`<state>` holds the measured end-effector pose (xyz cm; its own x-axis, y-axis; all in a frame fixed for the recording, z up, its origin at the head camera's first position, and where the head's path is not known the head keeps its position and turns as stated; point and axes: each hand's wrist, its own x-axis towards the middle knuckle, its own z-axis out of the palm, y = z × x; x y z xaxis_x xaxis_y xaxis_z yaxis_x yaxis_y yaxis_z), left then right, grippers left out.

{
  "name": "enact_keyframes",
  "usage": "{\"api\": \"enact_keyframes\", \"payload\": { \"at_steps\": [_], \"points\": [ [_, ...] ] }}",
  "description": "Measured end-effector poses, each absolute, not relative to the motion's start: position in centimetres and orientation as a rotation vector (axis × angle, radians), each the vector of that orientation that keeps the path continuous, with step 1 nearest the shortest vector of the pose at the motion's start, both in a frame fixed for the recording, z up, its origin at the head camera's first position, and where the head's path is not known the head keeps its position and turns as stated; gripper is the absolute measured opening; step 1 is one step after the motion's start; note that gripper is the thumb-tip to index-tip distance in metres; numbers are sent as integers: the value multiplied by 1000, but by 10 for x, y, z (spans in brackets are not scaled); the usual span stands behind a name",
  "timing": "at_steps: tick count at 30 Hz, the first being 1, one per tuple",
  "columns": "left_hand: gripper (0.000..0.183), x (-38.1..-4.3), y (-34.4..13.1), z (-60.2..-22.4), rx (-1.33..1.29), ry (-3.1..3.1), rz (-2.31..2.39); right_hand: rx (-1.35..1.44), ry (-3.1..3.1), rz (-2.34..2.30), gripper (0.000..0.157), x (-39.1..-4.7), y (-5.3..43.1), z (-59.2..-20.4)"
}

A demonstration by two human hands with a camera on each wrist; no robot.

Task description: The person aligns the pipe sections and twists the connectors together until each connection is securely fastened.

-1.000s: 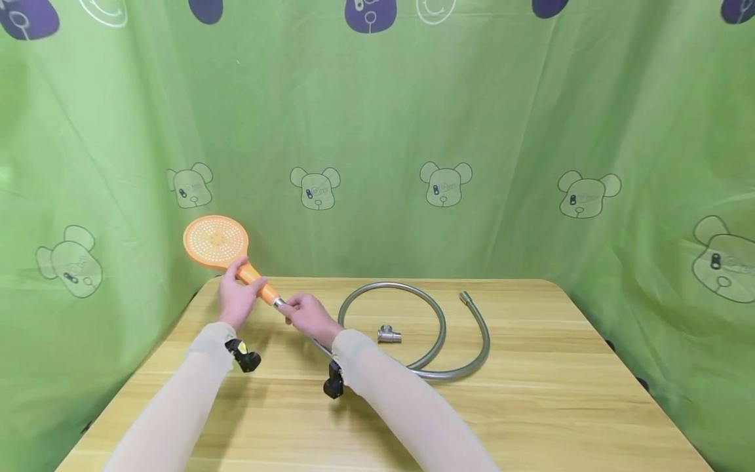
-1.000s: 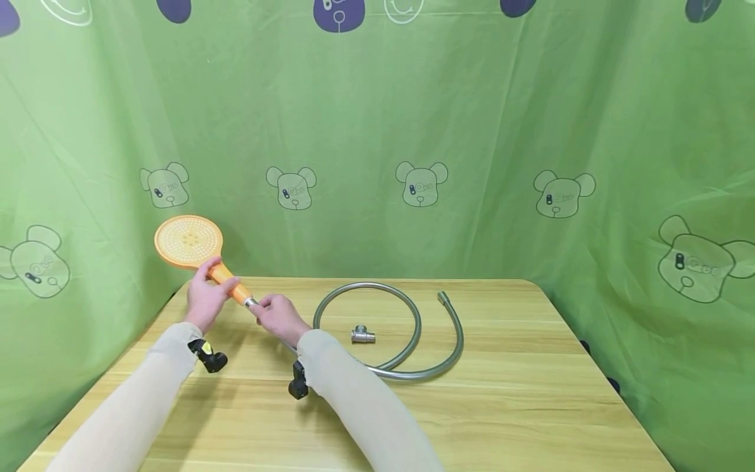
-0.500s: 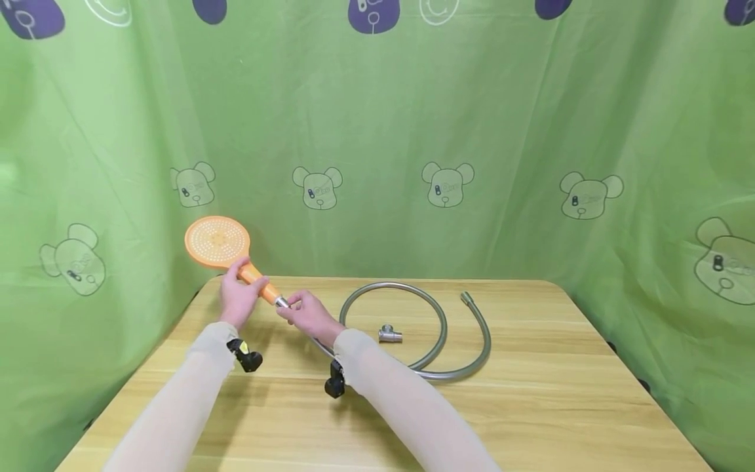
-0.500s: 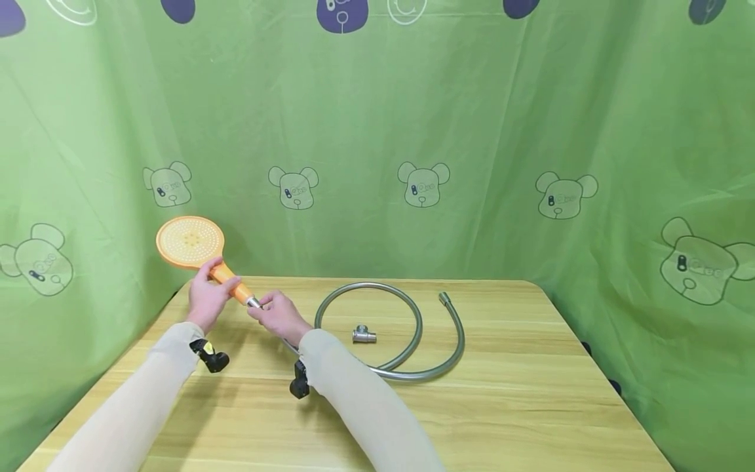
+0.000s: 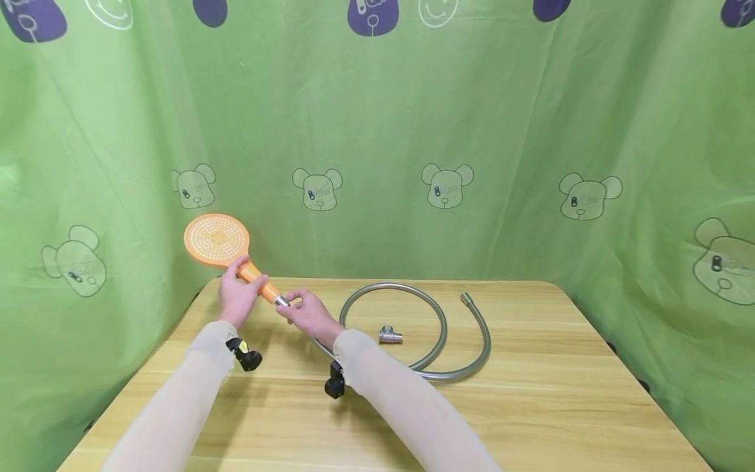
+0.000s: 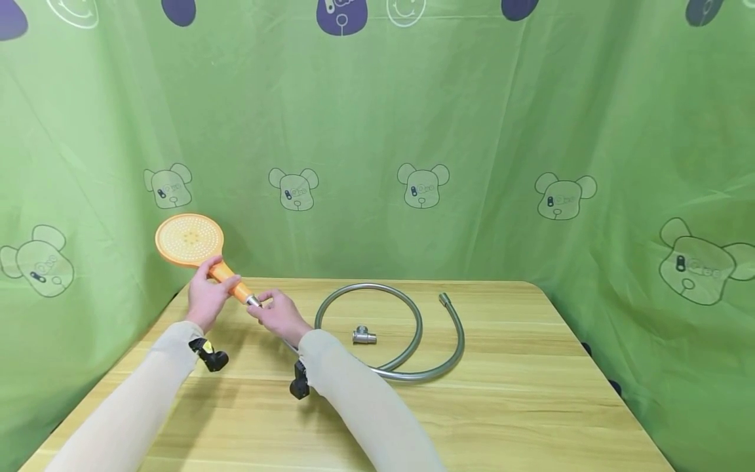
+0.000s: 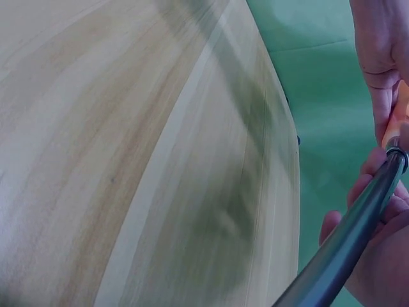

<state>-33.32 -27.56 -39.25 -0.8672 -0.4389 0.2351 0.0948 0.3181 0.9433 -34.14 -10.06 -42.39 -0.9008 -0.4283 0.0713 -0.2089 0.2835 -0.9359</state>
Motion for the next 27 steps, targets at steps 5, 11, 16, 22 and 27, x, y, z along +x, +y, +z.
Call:
{"api": "enact_keyframes", "payload": {
  "at_steps": [5, 11, 16, 22, 27],
  "points": [
    [71, -335, -276, -394, 306, -2134, -1567, -593, 2363, -1686, 20, -342, -102, -423],
    [71, -334, -275, -394, 296, -2128, -1557, -642, 2358, -1685, 28, -344, -102, -423],
    [72, -333, -275, -395, 273, -2119, -1593, -623, 2337, -1683, 28, -344, -101, -424],
    [73, -335, -276, -396, 254, -2107, -1574, -630, 2318, -1701, 22, -345, -101, -424],
    [71, -337, -276, -396, 239, -2107, -1509, -680, 2325, -1694, 26, -346, -100, -424]
  ]
}}
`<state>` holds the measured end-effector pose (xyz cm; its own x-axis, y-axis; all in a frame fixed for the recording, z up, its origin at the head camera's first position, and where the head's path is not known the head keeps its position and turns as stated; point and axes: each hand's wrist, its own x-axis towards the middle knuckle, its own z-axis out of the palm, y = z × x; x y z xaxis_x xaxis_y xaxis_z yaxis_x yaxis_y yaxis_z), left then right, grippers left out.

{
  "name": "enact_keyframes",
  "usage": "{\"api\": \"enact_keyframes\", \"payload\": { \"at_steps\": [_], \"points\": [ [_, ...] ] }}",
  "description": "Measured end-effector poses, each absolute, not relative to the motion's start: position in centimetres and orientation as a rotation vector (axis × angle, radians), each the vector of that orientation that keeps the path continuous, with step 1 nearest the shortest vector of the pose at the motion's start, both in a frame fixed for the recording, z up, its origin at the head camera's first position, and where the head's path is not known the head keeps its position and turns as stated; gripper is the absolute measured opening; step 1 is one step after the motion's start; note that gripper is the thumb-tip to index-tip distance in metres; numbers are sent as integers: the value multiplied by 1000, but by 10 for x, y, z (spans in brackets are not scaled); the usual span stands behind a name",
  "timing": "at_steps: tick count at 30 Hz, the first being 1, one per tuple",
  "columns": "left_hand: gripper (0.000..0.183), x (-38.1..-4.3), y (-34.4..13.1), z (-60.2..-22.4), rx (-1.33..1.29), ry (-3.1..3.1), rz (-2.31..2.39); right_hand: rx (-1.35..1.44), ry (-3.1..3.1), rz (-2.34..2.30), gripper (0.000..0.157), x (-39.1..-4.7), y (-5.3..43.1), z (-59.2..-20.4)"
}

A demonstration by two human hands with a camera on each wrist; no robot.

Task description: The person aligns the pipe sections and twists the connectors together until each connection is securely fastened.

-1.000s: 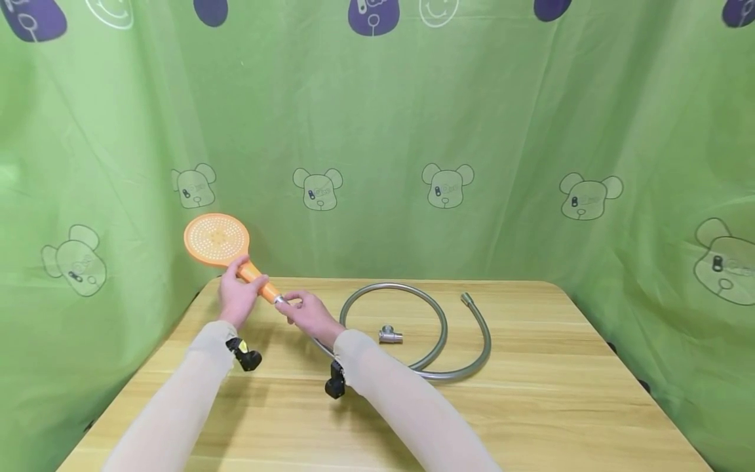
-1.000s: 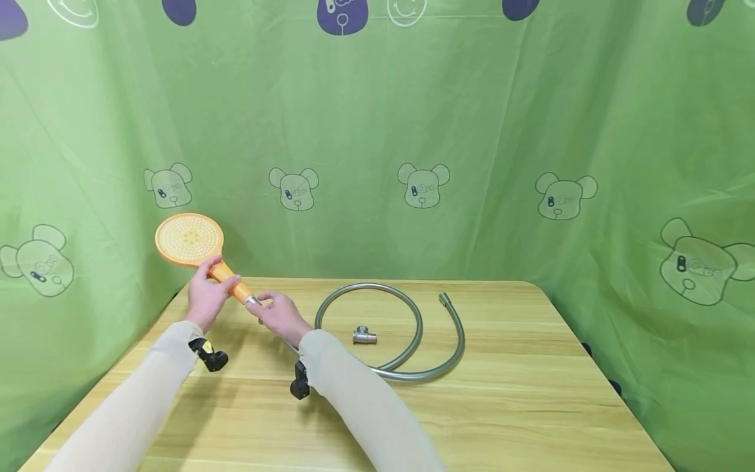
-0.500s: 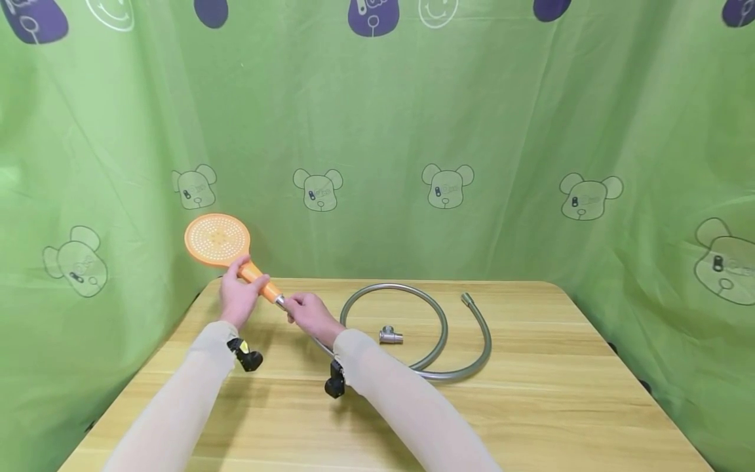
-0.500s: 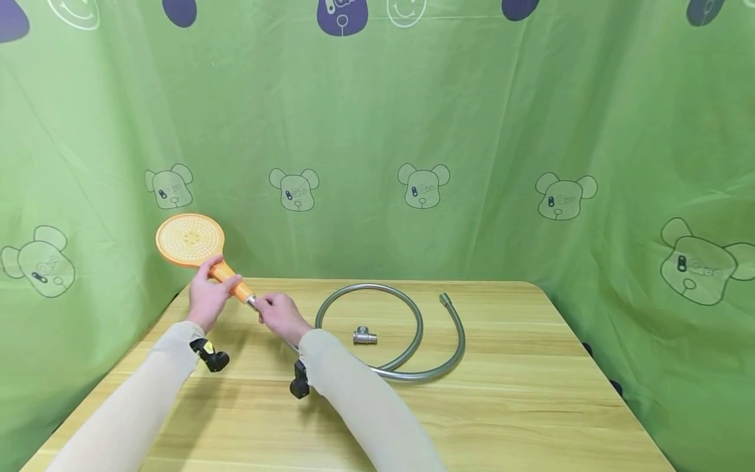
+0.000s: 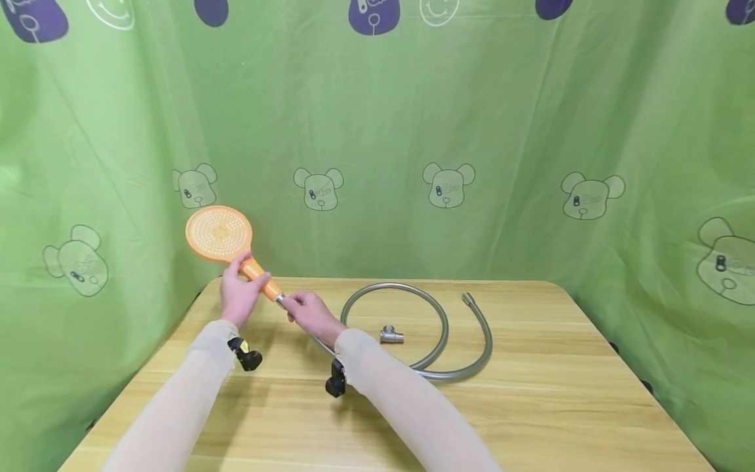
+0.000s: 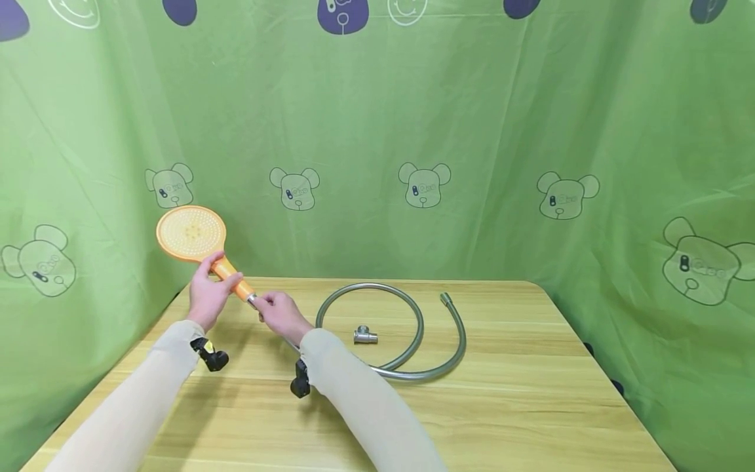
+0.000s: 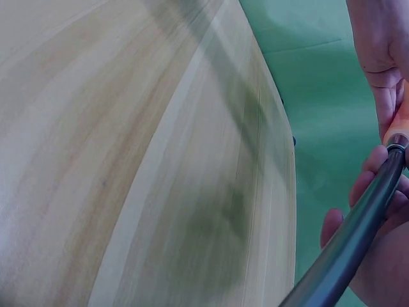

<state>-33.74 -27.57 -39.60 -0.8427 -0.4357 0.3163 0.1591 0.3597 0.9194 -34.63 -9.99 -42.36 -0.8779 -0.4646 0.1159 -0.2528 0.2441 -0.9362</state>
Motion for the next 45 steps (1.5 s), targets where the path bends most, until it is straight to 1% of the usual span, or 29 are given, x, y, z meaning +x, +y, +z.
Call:
{"api": "enact_keyframes", "payload": {
  "at_steps": [2, 6, 9, 14, 19, 23, 26, 29, 35, 38, 41, 43, 45],
  "points": [
    [71, -338, -275, -396, 231, -2105, -1506, -689, 2321, -1689, 31, -347, -99, -424],
    [71, -337, -274, -395, 228, -2102, -1508, -676, 2281, -1712, 29, -347, -99, -425],
    [71, -337, -273, -395, 232, -2100, -1509, -654, 2247, -1736, 32, -347, -98, -425],
    [71, -337, -272, -393, 241, -2087, -1519, -670, 2266, -1733, 20, -346, -98, -423],
    [69, -336, -272, -392, 236, -2086, -1519, -679, 2310, -1691, 33, -347, -99, -423],
    [69, -335, -272, -391, 233, -2087, -1522, -638, 2259, -1725, 26, -347, -98, -423],
    [69, -334, -271, -390, 230, -2084, -1521, -622, 2230, -1751, 26, -347, -98, -422],
    [69, -334, -271, -389, 230, -2079, -1524, -651, 2263, -1729, 19, -348, -98, -422],
    [70, -335, -271, -389, 234, -2091, -1536, -689, 2295, -1683, 32, -347, -97, -421],
    [71, -335, -271, -391, 234, -2092, -1542, -673, 2255, -1708, 26, -347, -96, -422],
    [71, -335, -271, -392, 233, -2088, -1537, -663, 2228, -1727, 26, -348, -97, -423],
    [71, -335, -271, -392, 233, -2085, -1533, -676, 2234, -1728, 22, -348, -97, -423],
    [70, -334, -271, -392, 232, -2083, -1530, -688, 2253, -1711, 24, -348, -97, -423]
  ]
}}
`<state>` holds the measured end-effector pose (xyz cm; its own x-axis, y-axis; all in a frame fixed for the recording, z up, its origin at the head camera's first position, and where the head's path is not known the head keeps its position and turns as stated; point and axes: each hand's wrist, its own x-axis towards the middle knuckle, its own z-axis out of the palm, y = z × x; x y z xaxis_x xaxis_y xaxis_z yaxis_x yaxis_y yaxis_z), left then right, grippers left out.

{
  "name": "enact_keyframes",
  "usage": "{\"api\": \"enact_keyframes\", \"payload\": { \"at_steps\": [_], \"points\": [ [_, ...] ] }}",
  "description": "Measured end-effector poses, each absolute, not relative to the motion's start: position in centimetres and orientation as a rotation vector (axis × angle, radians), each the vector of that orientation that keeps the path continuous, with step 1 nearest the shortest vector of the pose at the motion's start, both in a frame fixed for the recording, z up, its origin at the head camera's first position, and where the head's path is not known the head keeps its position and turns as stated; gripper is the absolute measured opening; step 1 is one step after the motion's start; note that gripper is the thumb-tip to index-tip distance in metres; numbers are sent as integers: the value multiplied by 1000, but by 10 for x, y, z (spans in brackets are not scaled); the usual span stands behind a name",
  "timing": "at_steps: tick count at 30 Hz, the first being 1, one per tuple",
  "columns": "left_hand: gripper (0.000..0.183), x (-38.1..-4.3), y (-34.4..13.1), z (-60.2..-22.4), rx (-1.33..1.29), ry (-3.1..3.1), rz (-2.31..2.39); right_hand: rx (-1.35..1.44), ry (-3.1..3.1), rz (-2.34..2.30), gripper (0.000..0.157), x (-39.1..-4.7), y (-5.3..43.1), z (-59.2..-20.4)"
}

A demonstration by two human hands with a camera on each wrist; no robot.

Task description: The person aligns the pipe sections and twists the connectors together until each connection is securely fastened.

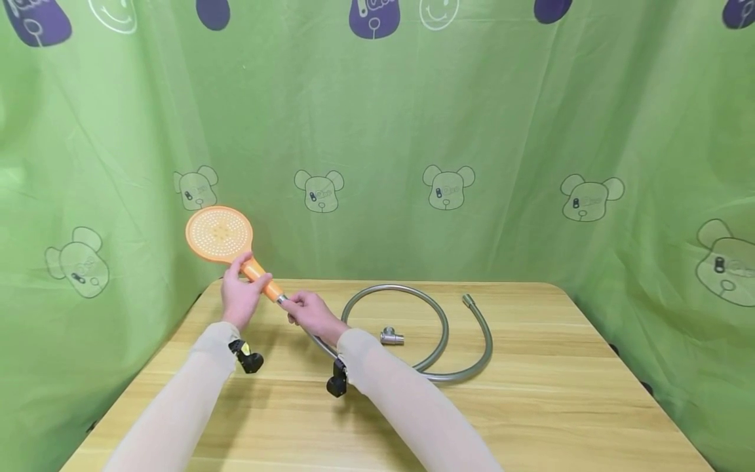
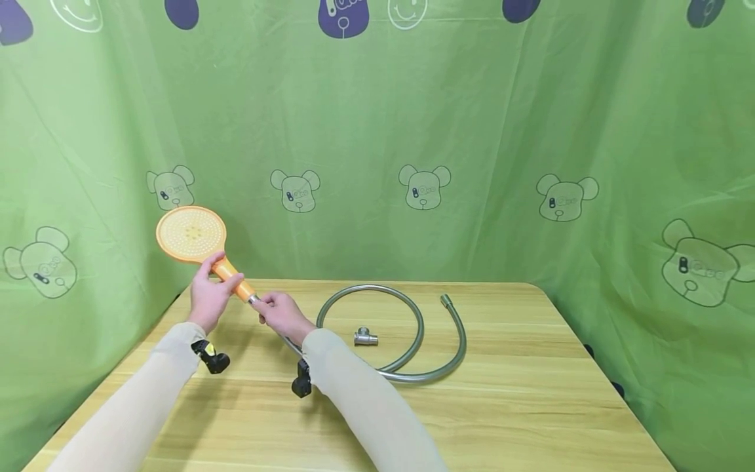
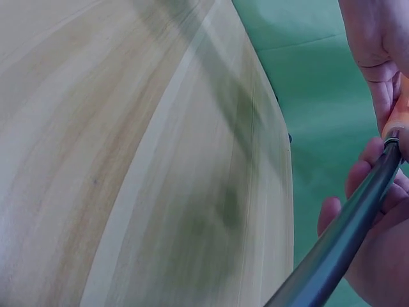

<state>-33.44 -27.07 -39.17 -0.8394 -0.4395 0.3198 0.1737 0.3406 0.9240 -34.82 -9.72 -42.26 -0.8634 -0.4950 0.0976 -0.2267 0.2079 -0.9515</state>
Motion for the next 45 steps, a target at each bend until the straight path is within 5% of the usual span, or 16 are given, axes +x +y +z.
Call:
{"api": "enact_keyframes", "payload": {
  "at_steps": [45],
  "points": [
    [70, -331, -266, -389, 235, -2058, -1550, -708, 2360, -1652, 21, -345, -91, -416]
  ]
}}
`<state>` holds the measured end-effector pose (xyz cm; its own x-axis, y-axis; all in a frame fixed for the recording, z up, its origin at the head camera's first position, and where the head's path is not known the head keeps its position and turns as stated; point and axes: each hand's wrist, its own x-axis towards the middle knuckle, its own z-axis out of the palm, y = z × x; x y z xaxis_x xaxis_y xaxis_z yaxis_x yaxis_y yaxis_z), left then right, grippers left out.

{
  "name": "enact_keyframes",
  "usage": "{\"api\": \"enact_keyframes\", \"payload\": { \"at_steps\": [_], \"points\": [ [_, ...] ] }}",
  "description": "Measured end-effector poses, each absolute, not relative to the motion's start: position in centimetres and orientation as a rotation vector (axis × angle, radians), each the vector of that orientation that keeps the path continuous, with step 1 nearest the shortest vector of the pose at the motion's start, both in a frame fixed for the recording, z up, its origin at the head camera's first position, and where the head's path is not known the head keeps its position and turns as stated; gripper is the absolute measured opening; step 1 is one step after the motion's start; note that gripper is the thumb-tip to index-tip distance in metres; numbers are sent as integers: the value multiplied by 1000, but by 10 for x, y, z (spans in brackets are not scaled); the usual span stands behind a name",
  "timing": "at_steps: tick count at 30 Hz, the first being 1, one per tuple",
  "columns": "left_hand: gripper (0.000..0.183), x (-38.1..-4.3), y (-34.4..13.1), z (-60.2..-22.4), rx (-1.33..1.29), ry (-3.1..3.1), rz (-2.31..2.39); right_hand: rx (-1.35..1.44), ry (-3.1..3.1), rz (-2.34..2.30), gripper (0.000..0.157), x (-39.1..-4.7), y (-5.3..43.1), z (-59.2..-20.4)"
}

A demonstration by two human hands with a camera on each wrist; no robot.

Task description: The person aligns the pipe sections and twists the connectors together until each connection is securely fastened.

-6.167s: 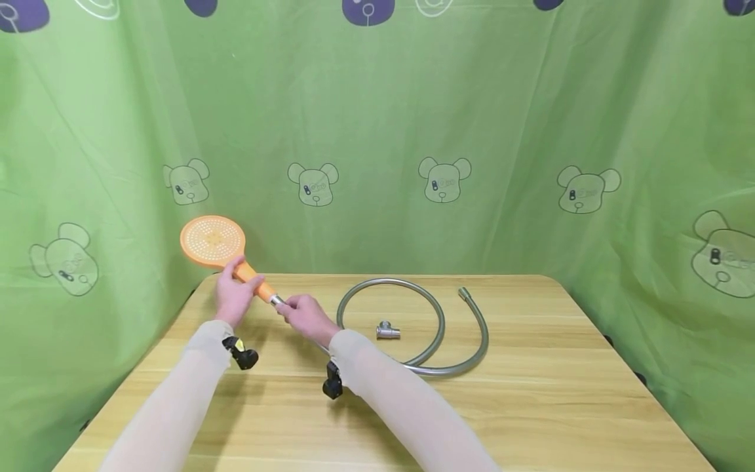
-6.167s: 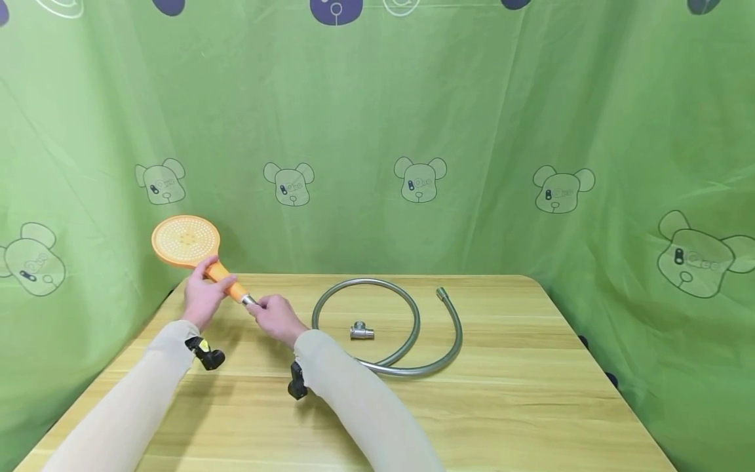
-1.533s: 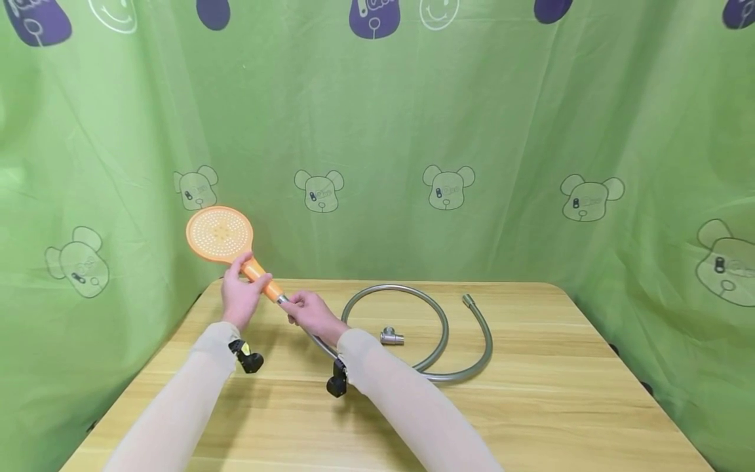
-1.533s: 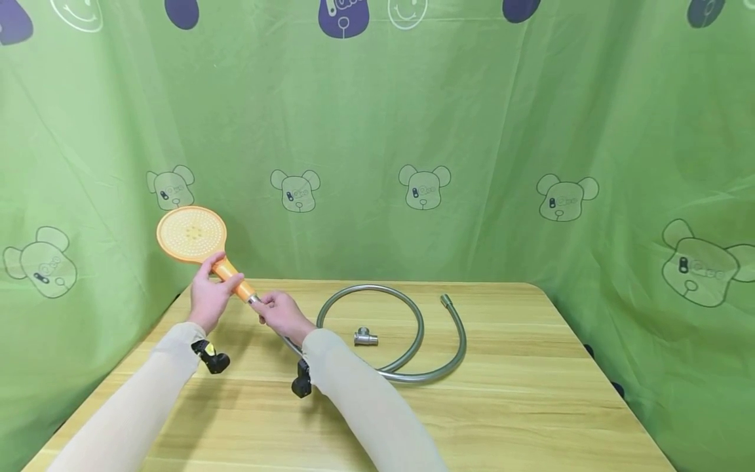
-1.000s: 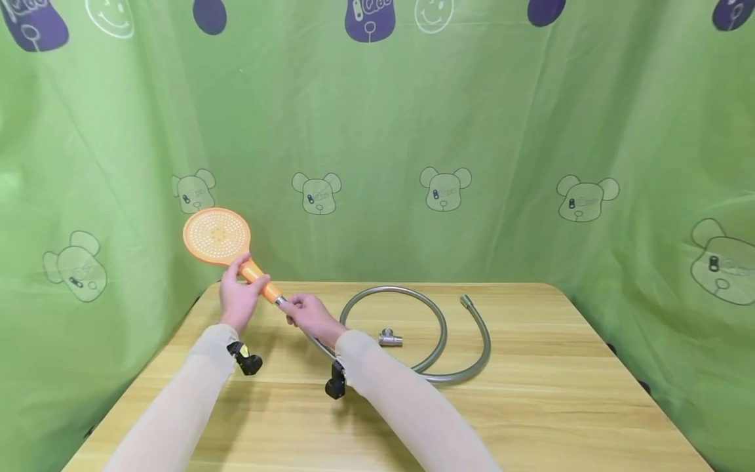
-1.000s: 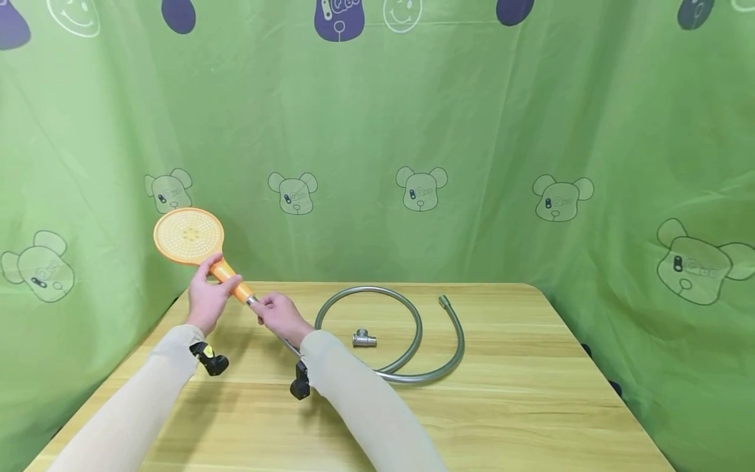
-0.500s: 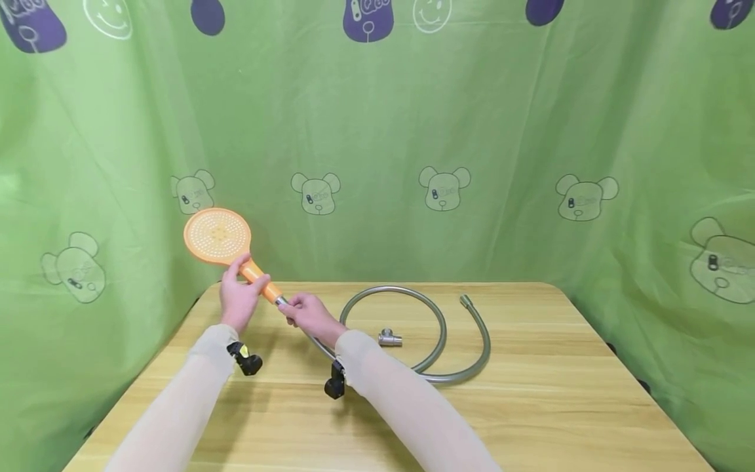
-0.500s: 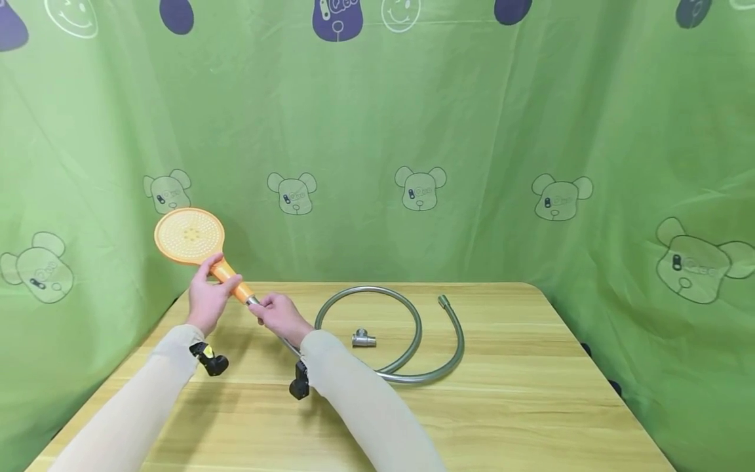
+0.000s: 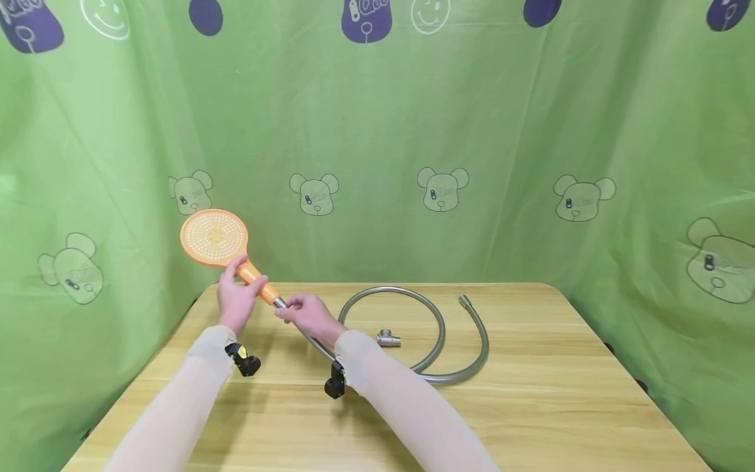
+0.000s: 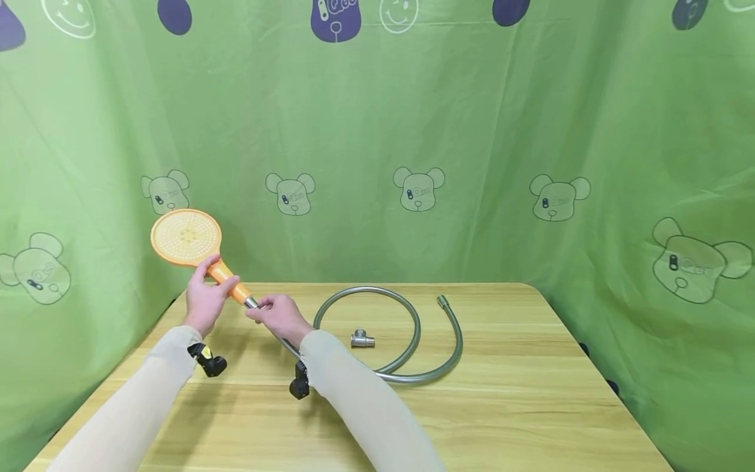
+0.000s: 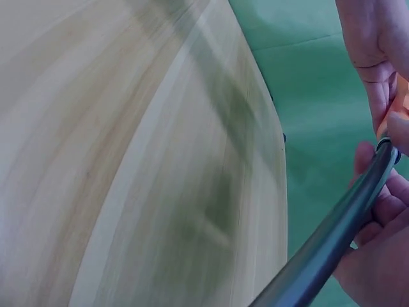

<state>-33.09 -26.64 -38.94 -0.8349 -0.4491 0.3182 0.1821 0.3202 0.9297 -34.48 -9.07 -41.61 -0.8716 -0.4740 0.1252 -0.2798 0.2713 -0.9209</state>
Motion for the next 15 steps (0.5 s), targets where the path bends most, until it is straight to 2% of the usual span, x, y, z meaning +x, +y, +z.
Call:
{"api": "enact_keyframes", "payload": {
  "at_steps": [7, 15],
  "points": [
    [70, -331, -266, -390, 228, -2066, -1555, -706, 2361, -1673, 14, -346, -94, -416],
    [71, -330, -265, -389, 204, -2067, -1570, -708, 2336, -1694, 17, -350, -94, -418]
  ]
}}
